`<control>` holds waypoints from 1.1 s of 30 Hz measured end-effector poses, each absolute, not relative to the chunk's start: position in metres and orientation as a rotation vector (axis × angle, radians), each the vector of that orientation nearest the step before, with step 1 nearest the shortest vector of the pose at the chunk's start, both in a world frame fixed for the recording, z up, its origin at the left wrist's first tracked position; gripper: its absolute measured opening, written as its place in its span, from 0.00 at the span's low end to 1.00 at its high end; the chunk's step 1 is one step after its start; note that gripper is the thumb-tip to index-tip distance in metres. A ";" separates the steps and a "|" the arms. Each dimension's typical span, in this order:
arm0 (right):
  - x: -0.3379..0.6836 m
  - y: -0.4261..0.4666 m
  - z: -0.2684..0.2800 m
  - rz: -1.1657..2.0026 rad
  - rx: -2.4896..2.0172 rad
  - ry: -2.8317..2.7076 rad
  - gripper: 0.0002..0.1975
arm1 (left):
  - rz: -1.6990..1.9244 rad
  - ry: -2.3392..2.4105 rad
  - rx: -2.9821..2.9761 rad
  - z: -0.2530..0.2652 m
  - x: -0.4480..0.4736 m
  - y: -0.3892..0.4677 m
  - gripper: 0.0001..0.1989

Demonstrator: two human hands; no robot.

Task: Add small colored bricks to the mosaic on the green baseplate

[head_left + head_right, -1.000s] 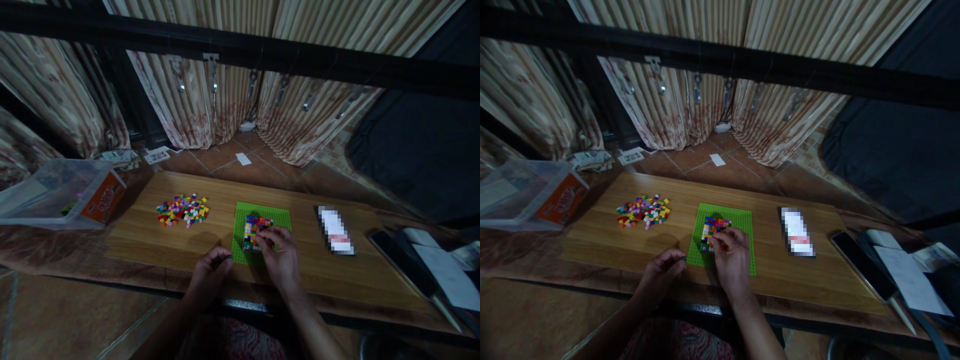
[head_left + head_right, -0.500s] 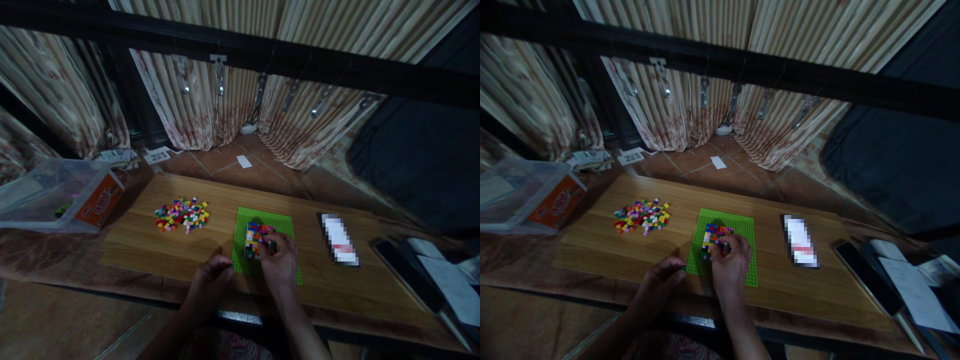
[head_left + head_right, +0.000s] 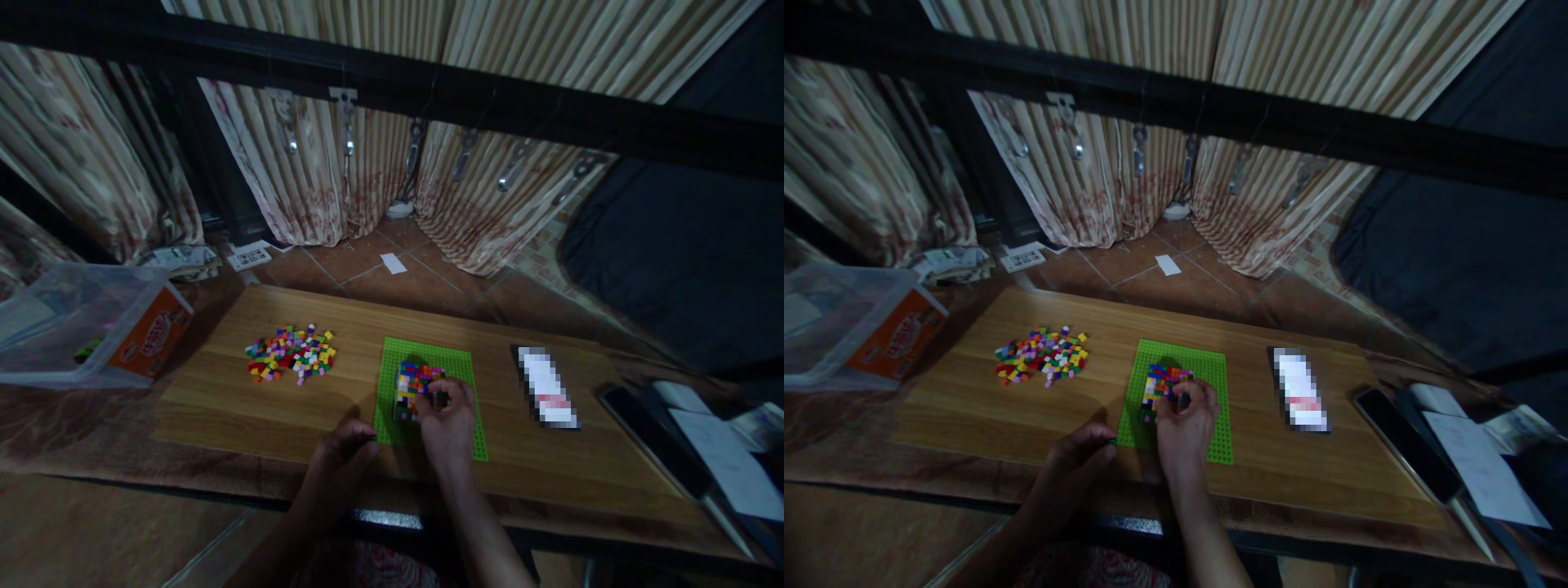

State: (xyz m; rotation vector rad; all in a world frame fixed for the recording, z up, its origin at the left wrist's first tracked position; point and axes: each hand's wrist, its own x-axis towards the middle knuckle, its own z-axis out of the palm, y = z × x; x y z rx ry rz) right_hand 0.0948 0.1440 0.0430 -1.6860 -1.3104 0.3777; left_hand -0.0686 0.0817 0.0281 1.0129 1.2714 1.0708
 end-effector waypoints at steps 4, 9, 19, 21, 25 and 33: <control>0.095 0.146 0.041 0.396 -1.656 -1.313 0.03 | 1.074 1.260 1.052 0.026 -0.070 0.080 0.07; 0.100 0.138 0.042 0.388 -1.566 -1.362 0.05 | 1.074 1.256 0.975 0.029 -0.066 0.080 0.10; 0.136 0.086 0.022 0.471 -1.483 -1.278 0.10 | 1.137 1.284 1.024 0.041 -0.057 0.097 0.09; 0.143 0.078 0.015 0.467 -1.488 -1.278 0.09 | 1.155 1.295 1.142 0.043 -0.053 0.102 0.07; 0.149 0.070 0.005 0.431 -1.516 -1.306 0.09 | 1.192 1.365 1.384 0.046 -0.041 0.111 0.07; 0.151 0.067 -0.007 0.362 -1.519 -1.427 0.09 | 1.252 1.577 1.664 0.044 -0.017 0.130 0.02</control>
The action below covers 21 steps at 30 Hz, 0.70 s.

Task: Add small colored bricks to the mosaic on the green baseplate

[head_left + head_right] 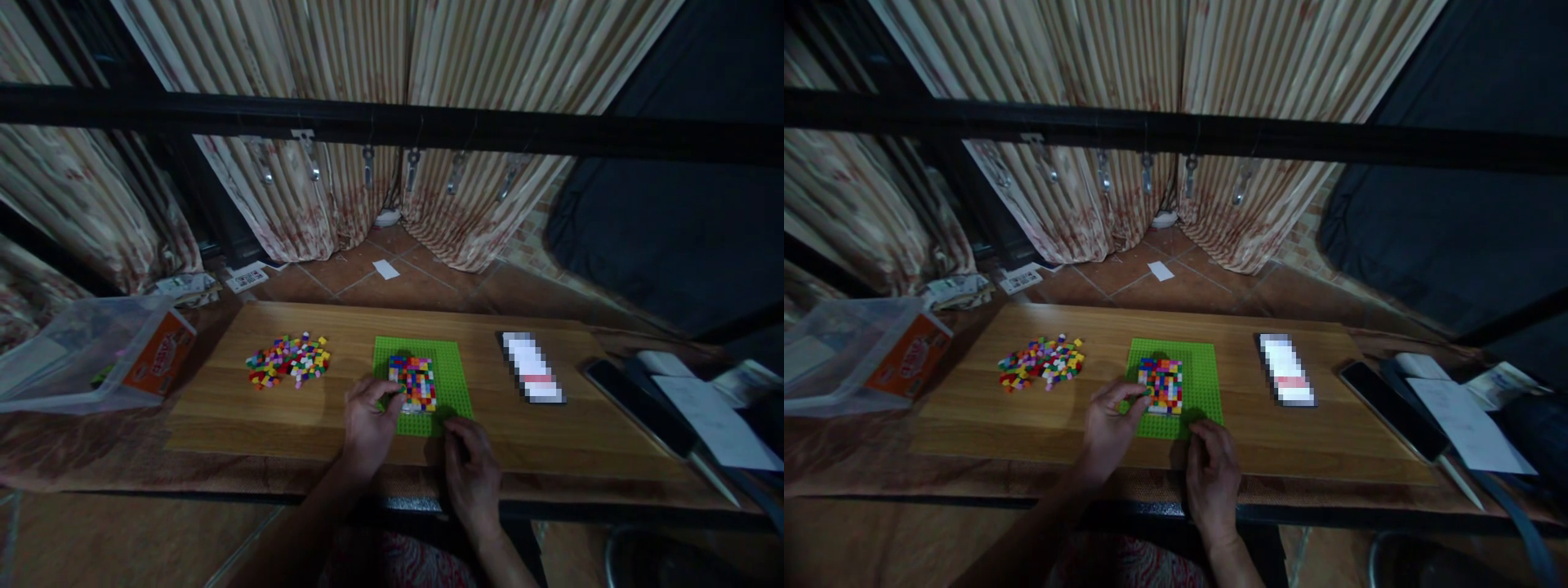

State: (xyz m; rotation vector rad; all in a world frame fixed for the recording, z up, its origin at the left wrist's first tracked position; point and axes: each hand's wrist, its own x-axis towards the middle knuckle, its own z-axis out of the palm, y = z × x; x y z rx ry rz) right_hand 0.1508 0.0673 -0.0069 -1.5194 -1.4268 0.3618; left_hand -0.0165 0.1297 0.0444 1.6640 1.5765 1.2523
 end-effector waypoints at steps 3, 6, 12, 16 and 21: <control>0.152 0.066 -0.010 0.332 -1.516 -1.469 0.09 | 1.207 1.678 1.736 0.044 -0.009 0.130 0.02; 0.153 0.065 -0.012 0.302 -1.532 -1.511 0.09 | 1.179 1.737 1.787 0.045 -0.004 0.128 0.03; 0.155 0.065 -0.015 0.275 -1.552 -1.557 0.09 | 1.137 1.698 1.922 0.050 -0.004 0.129 0.05; 0.155 0.065 -0.015 0.291 -1.551 -1.556 0.09 | 1.056 1.670 1.972 0.054 -0.008 0.130 0.06; 0.155 0.065 -0.014 0.322 -1.552 -1.533 0.09 | 1.006 1.645 1.965 0.056 -0.011 0.129 0.09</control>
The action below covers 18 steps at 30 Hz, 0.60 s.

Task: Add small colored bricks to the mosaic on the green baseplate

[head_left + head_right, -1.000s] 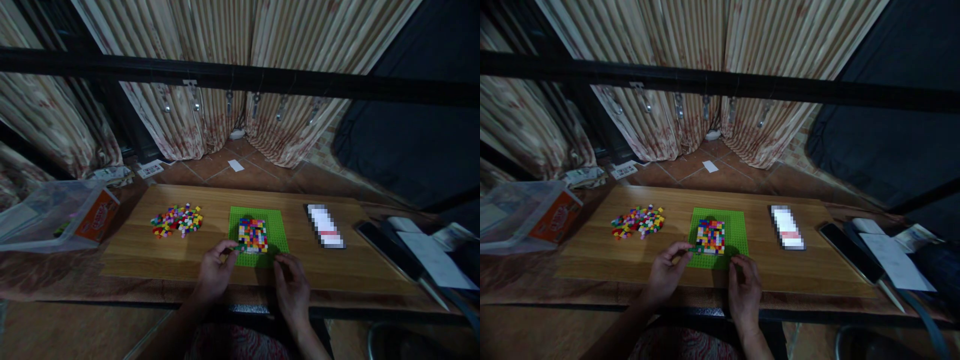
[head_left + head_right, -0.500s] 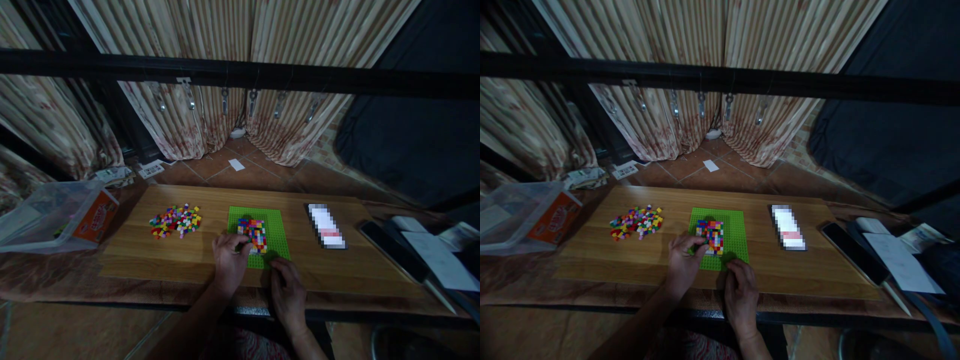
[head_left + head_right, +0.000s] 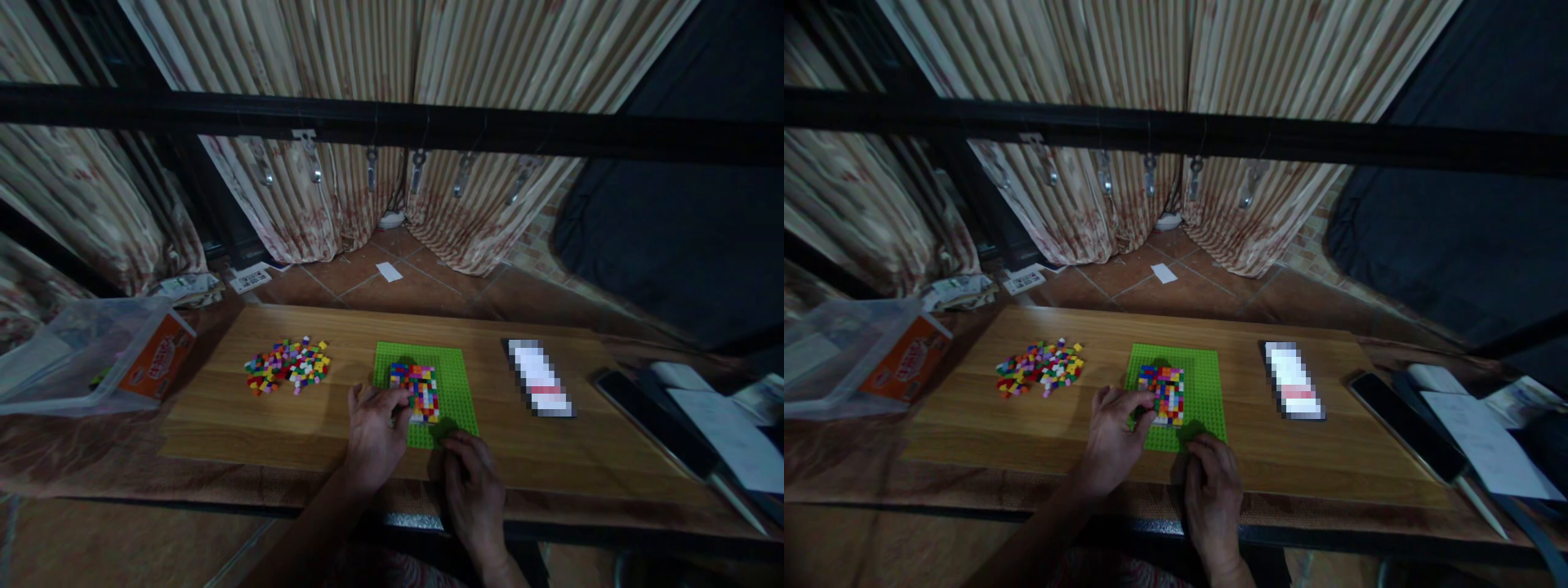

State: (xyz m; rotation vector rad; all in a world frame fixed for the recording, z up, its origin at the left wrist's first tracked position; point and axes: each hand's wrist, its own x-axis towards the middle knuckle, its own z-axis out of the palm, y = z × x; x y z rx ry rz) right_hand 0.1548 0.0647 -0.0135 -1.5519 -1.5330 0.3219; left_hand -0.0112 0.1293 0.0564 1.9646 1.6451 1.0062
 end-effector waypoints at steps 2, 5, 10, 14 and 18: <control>0.155 0.064 -0.012 0.330 -1.538 -1.527 0.09 | 1.004 1.649 1.977 0.056 -0.011 0.130 0.09; 0.155 0.064 -0.010 0.367 -1.531 -1.489 0.09 | 0.998 1.632 2.036 0.055 -0.011 0.130 0.07; 0.155 0.063 -0.007 0.456 -1.523 -1.421 0.09 | 0.975 1.603 2.151 0.054 -0.012 0.129 0.09; 0.155 0.064 -0.008 0.468 -1.513 -1.416 0.09 | 0.940 1.583 2.206 0.056 -0.012 0.129 0.11; 0.155 0.063 -0.008 0.455 -1.535 -1.441 0.09 | 0.854 1.556 2.276 0.058 -0.013 0.133 0.11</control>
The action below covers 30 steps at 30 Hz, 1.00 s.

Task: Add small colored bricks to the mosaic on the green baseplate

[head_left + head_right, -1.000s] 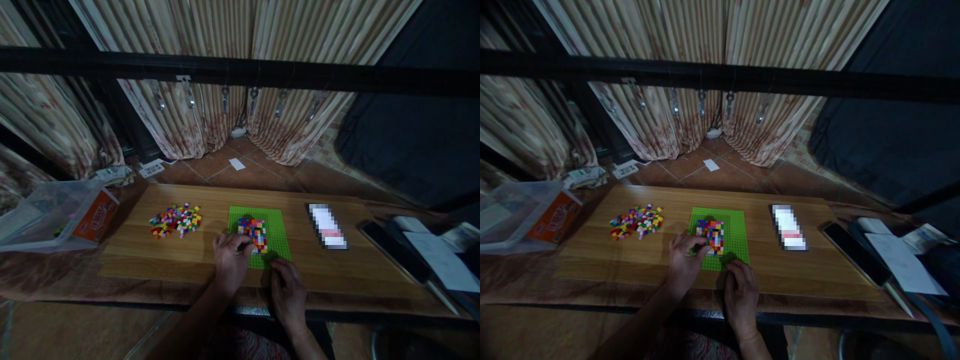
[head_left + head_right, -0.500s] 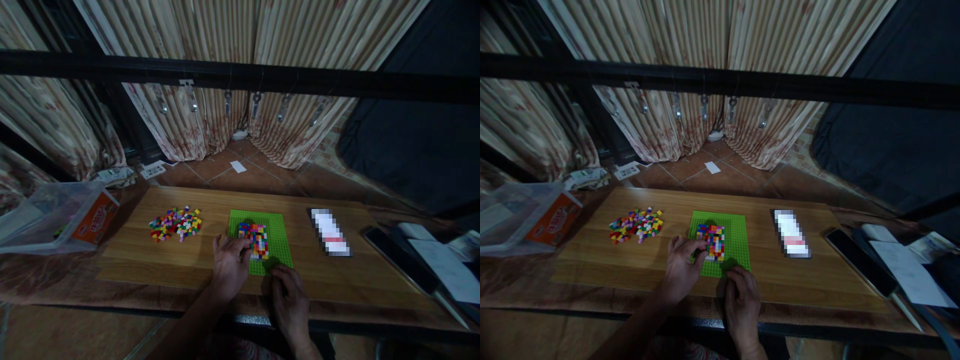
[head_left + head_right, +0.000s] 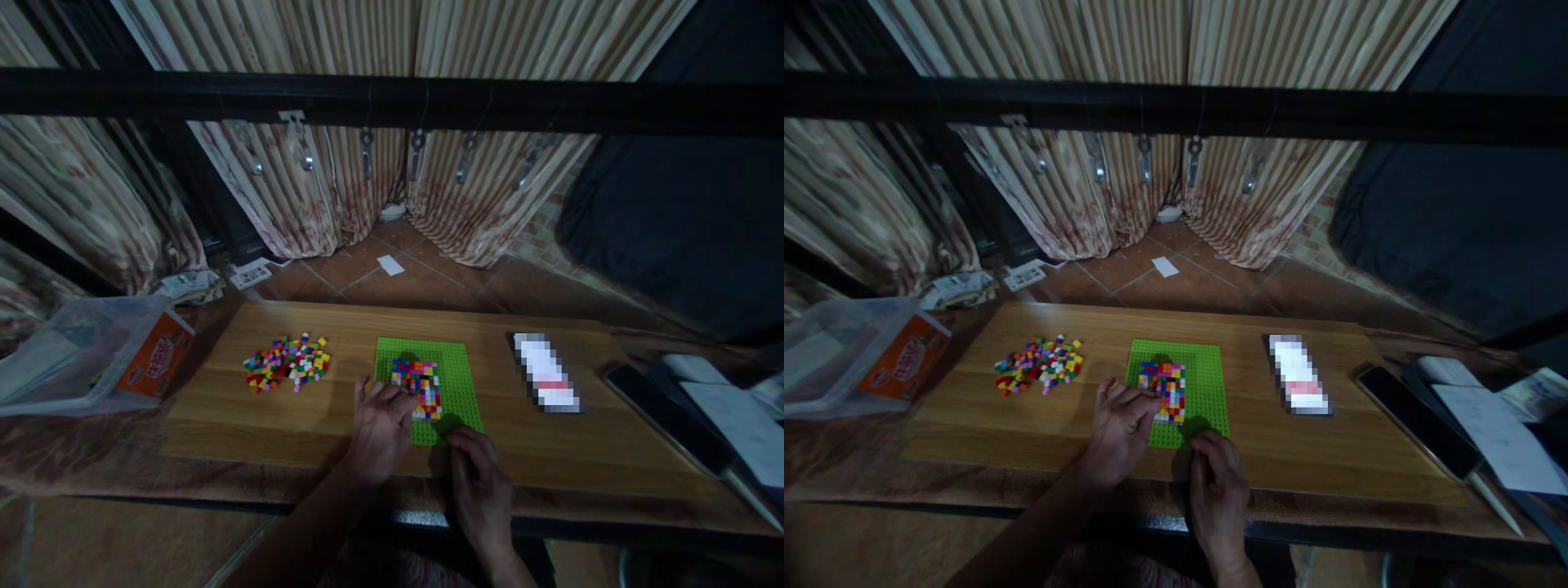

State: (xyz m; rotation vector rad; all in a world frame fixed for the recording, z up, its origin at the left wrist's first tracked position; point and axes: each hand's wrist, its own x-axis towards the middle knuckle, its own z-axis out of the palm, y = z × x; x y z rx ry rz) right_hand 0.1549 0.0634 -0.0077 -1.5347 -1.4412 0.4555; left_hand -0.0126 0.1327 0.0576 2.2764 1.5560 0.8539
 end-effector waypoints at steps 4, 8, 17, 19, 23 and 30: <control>0.154 0.064 -0.009 0.418 -1.531 -1.466 0.09 | 0.778 1.540 2.340 0.058 -0.013 0.136 0.11; 0.155 0.065 -0.010 0.428 -1.525 -1.444 0.10 | 0.817 1.551 2.323 0.057 -0.012 0.135 0.11; 0.144 0.032 0.014 0.780 -1.508 -1.422 0.12 | 1.167 1.529 1.959 0.047 -0.041 0.110 0.10; 0.130 0.017 0.011 0.848 -1.455 -1.507 0.11 | 1.179 1.628 1.895 0.043 -0.064 0.104 0.09; 0.094 -0.015 -0.021 0.896 -1.274 -1.742 0.10 | 1.173 1.995 1.758 0.037 -0.116 0.099 0.07; 0.082 -0.022 -0.048 1.101 -1.155 -1.962 0.13 | 0.907 2.411 1.585 0.035 -0.147 0.111 0.07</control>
